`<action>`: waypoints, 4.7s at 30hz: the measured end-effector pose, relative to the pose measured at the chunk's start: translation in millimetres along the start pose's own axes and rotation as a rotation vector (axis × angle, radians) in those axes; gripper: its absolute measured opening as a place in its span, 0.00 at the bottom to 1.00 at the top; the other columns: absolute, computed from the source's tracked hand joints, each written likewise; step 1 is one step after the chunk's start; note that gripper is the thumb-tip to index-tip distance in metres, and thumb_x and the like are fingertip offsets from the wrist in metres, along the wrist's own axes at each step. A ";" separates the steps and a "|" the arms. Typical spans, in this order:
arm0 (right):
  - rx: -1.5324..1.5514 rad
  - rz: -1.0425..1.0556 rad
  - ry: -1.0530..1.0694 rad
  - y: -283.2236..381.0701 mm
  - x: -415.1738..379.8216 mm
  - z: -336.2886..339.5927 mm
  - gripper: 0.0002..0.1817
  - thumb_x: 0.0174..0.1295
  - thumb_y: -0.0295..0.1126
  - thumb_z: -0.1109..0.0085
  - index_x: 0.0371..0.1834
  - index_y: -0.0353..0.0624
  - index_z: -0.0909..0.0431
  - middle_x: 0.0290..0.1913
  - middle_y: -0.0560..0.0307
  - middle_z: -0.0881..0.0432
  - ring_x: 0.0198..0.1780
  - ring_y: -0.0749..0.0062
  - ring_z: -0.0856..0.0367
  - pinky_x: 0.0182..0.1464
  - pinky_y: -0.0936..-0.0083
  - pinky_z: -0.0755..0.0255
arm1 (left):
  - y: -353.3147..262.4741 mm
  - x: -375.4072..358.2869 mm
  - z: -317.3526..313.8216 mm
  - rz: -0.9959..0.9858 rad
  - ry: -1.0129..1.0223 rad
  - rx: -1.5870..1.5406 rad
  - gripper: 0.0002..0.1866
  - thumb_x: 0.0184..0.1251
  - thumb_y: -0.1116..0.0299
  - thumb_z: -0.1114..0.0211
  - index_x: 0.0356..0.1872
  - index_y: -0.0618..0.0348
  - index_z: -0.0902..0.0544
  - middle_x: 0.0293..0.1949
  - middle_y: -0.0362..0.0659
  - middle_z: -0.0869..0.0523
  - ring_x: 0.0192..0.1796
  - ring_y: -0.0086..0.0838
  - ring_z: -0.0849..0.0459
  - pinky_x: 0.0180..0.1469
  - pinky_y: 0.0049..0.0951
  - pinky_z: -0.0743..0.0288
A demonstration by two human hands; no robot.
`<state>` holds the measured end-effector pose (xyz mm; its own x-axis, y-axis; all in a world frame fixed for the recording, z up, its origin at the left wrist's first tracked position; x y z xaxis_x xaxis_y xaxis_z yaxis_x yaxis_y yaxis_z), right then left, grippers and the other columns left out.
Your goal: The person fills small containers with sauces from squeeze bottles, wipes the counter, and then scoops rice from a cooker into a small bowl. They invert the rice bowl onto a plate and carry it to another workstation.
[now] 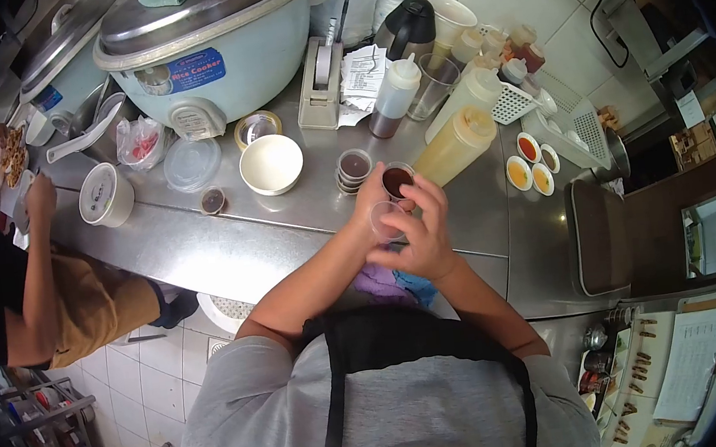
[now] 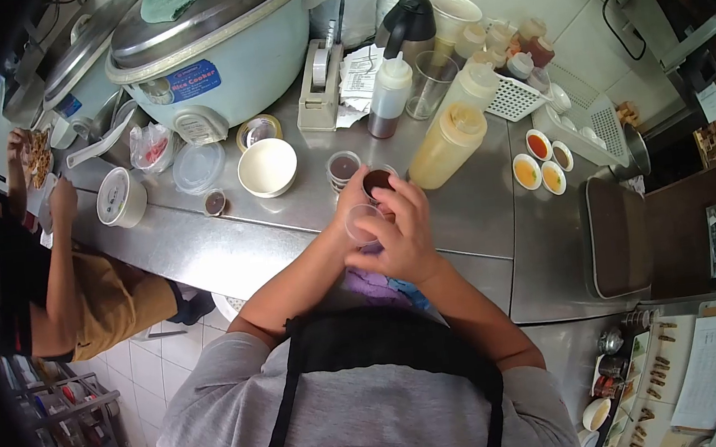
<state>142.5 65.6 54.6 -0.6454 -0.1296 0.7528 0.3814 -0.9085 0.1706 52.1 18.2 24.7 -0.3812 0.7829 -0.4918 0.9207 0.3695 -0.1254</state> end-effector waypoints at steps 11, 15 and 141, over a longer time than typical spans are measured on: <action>0.447 -0.685 0.019 -38.0 4.7 -18.8 0.15 0.51 0.35 0.40 0.38 0.39 0.31 0.47 0.50 0.31 0.49 0.67 0.32 0.51 0.73 0.37 | -0.9 -24.5 7.4 -0.031 0.096 0.284 0.21 0.67 0.48 0.67 0.31 0.50 0.29 0.18 0.34 0.31 0.13 0.18 0.39 0.12 0.17 0.51; 0.503 -0.818 0.114 -44.5 -6.9 -24.4 0.20 0.54 0.36 0.42 0.44 0.36 0.34 0.47 0.53 0.31 0.46 0.74 0.32 0.47 0.78 0.34 | 1.6 -22.5 11.8 -0.018 0.090 0.308 0.22 0.67 0.48 0.66 0.31 0.51 0.29 0.18 0.35 0.31 0.14 0.18 0.38 0.12 0.17 0.50; 0.035 -1.367 -0.567 -115.1 -386.2 289.3 0.12 0.52 0.34 0.46 0.39 0.44 0.26 0.34 0.54 0.23 0.35 0.60 0.23 0.37 0.68 0.28 | 715.2 438.6 -242.3 -0.929 0.719 1.983 0.29 0.40 0.59 0.29 0.44 0.60 0.30 0.41 0.51 0.20 0.46 0.43 0.22 0.49 0.39 0.31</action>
<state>539.3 335.2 -71.8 -0.1735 0.9748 0.1403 -0.2740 -0.1846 0.9438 523.2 747.1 -72.0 -0.1460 0.9042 0.4013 -0.7165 0.1830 -0.6731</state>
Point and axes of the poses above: each hand's wrist, its own x-axis towards the middle knuckle, its own z-axis out of the back of the hand, y = z × x, the point moved 1 cm from there along x, towards the middle knuckle
